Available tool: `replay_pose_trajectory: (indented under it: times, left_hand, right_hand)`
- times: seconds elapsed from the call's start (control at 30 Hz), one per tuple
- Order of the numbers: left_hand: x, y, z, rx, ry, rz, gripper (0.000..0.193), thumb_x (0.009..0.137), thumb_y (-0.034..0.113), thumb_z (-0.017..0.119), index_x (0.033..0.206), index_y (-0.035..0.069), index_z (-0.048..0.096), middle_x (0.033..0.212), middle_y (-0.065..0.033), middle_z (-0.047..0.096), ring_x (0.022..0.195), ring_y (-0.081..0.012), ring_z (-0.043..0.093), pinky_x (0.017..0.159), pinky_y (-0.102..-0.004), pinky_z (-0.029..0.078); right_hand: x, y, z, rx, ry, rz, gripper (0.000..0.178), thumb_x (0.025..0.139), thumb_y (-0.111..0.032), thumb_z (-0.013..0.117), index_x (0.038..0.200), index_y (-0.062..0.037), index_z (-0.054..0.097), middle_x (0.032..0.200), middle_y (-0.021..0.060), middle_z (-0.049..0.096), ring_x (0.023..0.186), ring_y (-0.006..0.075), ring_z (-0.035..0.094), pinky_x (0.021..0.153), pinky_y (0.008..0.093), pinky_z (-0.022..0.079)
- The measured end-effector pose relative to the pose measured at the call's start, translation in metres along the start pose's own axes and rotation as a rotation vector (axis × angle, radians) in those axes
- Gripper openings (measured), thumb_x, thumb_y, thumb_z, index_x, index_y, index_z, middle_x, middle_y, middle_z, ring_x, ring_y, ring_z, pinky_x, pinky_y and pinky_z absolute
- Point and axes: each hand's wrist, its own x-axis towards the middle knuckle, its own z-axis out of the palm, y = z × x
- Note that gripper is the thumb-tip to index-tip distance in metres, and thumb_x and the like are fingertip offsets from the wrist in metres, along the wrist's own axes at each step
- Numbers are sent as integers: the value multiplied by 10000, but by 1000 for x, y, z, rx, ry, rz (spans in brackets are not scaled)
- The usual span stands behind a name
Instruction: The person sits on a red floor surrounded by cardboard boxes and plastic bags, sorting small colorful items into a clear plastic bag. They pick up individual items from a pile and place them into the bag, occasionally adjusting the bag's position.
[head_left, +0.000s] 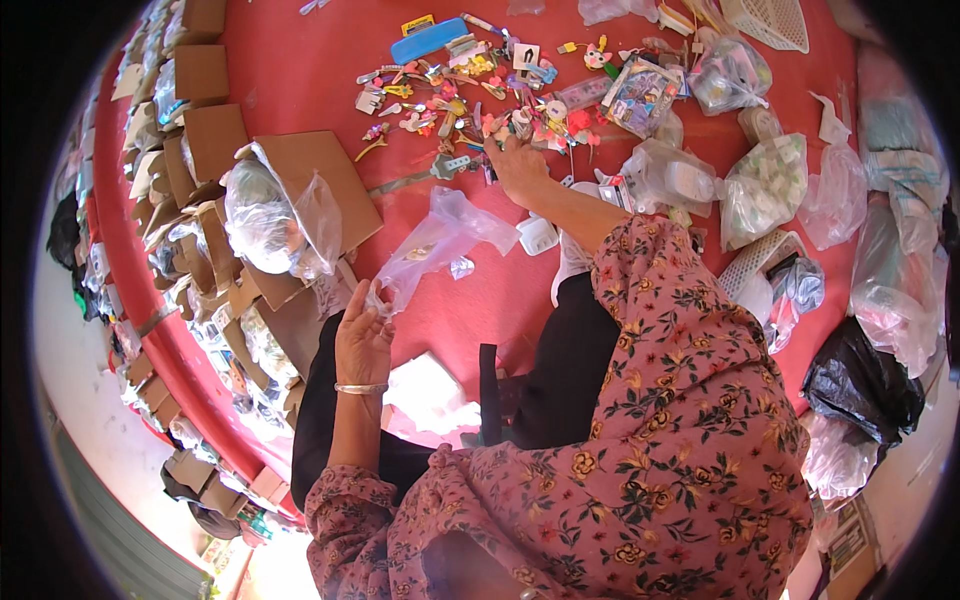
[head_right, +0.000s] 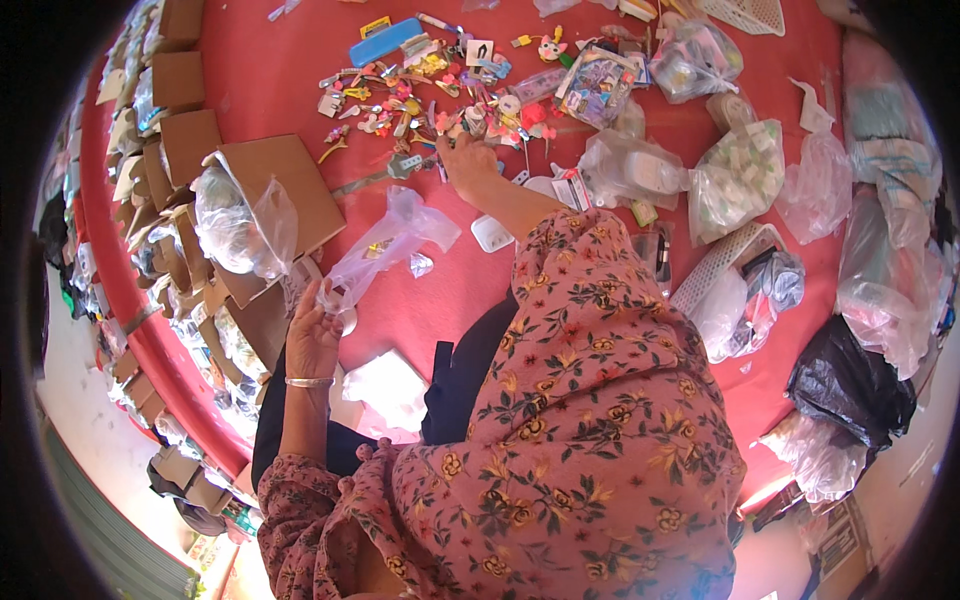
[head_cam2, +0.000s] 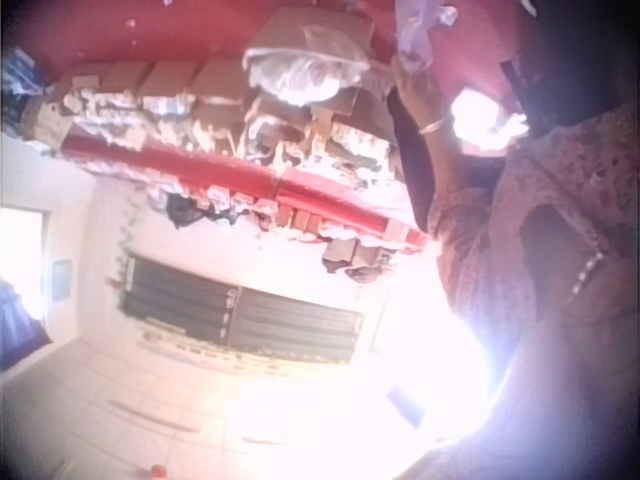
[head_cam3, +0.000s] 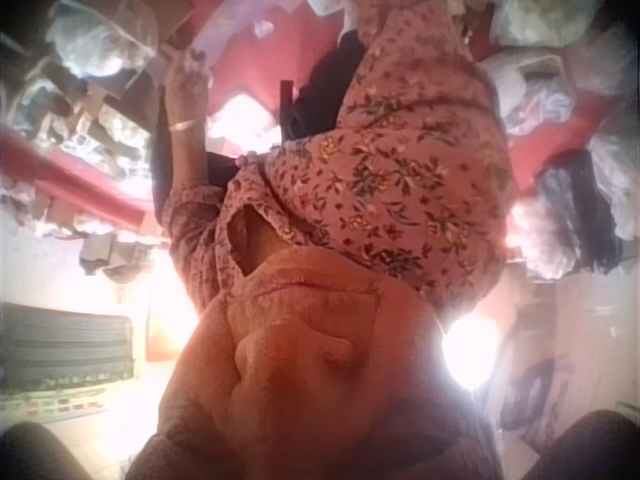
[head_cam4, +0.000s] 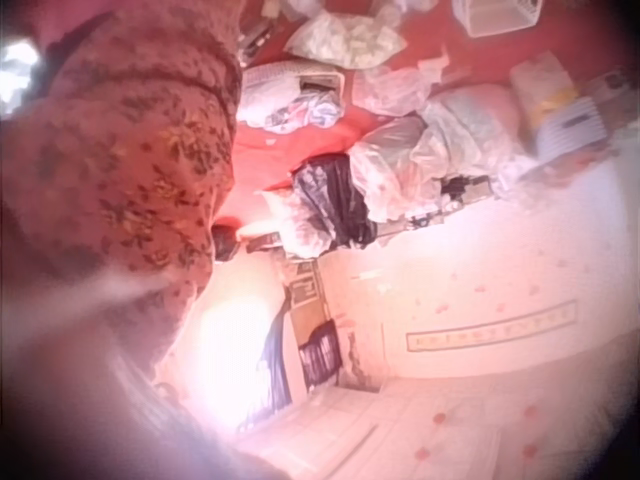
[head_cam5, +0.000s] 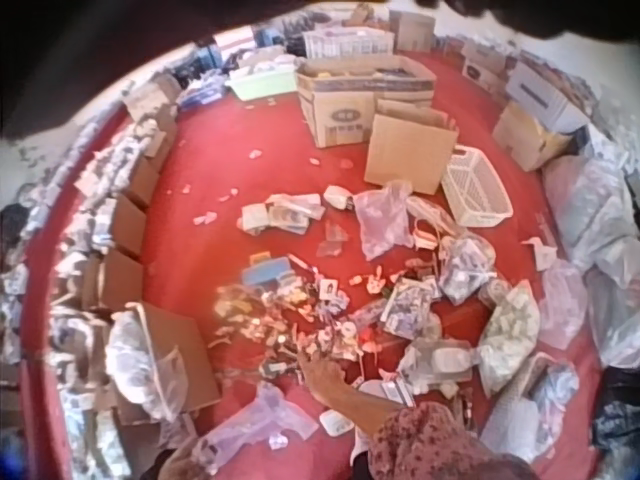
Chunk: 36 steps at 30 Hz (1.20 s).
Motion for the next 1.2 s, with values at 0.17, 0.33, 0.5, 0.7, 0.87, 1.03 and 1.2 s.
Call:
replay_pose_trajectory:
  times: [0.17,0.33,0.5,0.7,0.87,1.03,1.2]
  left_hand:
    - [-5,4,2,7,13,18,476,803,-7,455,1267,-1,347,1206,-91,479,838,-131,546,652,-221,437]
    - [-5,4,-5,22,19,14,471,807,-20,438,1267,-10,337,1212,-105,474,853,-136,544,649,-206,442]
    - [-8,1,1,5,41,-28,459,798,17,459,1251,26,388,1069,-60,532,833,-114,532,665,-245,410]
    - [-4,-7,-11,20,-34,-21,461,795,47,483,1246,19,387,1040,-60,534,826,-117,523,676,-248,406]
    - [-3,-2,-13,-6,-16,8,515,779,8,505,1270,4,348,991,-72,537,816,-124,533,659,-249,413]
    - [4,-10,-14,-76,-4,77,535,759,-33,523,1265,12,354,985,-87,539,787,-143,541,634,-241,426]
    - [7,-12,-21,-64,-35,121,580,732,-43,542,1275,6,344,964,-88,535,760,-129,527,616,-239,425]
  right_hand:
    - [13,4,1,104,-207,24,331,738,-196,584,1033,-103,467,844,148,581,717,313,612,563,396,500]
    - [7,48,-8,299,-56,155,262,693,-147,581,942,-77,540,714,146,607,679,283,625,546,401,491]
    - [9,86,-52,1145,-244,525,271,678,-103,618,930,-63,525,678,68,570,591,154,571,490,293,493]
    - [1,58,-140,1536,-502,381,199,731,-51,583,902,-58,482,668,66,572,518,120,539,427,237,443]
    - [-15,-29,-186,1480,-780,201,280,692,-74,619,935,-48,481,627,73,558,432,160,538,408,252,440]
    - [-27,-112,-177,925,-1062,104,352,729,-49,568,1065,-24,466,875,142,583,771,212,613,577,298,510]
    - [-23,-126,-131,753,-1015,-241,426,741,-9,491,1164,-25,441,955,181,558,820,261,606,656,333,518]
